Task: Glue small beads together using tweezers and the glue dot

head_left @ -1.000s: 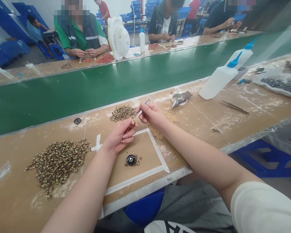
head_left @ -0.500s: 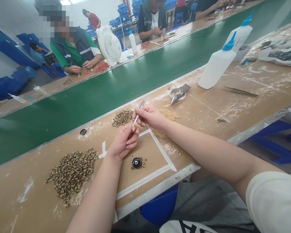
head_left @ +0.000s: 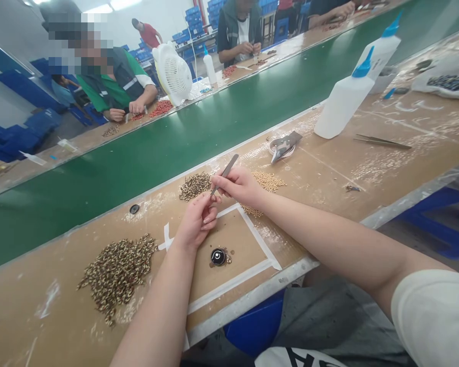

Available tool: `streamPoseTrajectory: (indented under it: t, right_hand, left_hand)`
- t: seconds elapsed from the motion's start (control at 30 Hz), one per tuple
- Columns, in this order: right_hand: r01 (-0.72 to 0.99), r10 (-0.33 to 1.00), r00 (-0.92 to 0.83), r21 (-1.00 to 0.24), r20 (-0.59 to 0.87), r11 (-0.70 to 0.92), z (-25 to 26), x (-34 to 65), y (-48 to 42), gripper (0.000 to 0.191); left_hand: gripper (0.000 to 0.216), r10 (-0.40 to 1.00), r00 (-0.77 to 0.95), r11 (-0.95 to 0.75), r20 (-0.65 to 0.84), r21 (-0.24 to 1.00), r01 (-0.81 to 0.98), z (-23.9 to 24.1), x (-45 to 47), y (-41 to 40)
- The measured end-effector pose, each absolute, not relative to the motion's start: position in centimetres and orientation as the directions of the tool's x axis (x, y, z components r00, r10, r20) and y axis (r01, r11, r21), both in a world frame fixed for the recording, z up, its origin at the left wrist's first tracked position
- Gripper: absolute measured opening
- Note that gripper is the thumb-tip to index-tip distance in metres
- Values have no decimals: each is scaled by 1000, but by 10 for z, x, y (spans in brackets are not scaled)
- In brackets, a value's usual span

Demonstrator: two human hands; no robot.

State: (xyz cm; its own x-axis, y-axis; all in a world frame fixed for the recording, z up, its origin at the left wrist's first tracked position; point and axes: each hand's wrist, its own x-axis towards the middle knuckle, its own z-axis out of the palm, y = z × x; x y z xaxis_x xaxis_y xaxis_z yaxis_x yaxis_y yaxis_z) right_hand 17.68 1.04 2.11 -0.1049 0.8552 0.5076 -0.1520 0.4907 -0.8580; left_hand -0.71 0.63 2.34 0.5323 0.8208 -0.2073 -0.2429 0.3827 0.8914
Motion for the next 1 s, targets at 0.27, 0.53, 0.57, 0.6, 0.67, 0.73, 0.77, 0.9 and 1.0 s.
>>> streamPoseTrajectory:
  t: [0.27, 0.53, 0.57, 0.6, 0.67, 0.73, 0.77, 0.9, 1.0]
  right_hand:
    - [-213, 915, 21, -892, 403, 398, 14, 178, 16, 57]
    - [-337, 940, -66, -894, 335, 295, 15, 180, 19, 58]
    - [-346, 940, -73, -893, 332, 288, 16, 180, 19, 57]
    - [-351, 941, -79, -893, 329, 282, 16, 180, 18, 57]
    - [-348, 943, -92, -897, 321, 271, 15, 179, 17, 56]
    - [-341, 945, -102, -903, 311, 261, 15, 179, 17, 56]
    - [-339, 946, -106, -905, 307, 256, 15, 179, 17, 56]
    - [-347, 945, -111, -903, 308, 253, 14, 178, 16, 56]
    - [-345, 941, -108, -900, 321, 267, 15, 178, 17, 56]
  left_hand:
    - [37, 832, 524, 368, -183, 889, -274, 21, -8, 7]
    - [35, 788, 601, 347, -134, 903, -253, 23, -8, 3]
    - [35, 788, 601, 345, -132, 904, -254, 23, -8, 3]
    - [35, 789, 601, 342, -130, 905, -253, 23, -8, 3]
    - [35, 789, 602, 333, -123, 909, -252, 21, -8, 3]
    - [34, 787, 605, 328, -118, 912, -248, 20, -9, 3]
    - [34, 787, 606, 327, -118, 912, -247, 20, -9, 3]
    - [34, 787, 605, 326, -117, 912, -248, 18, -10, 3]
    - [35, 787, 605, 328, -121, 912, -245, 17, -10, 4]
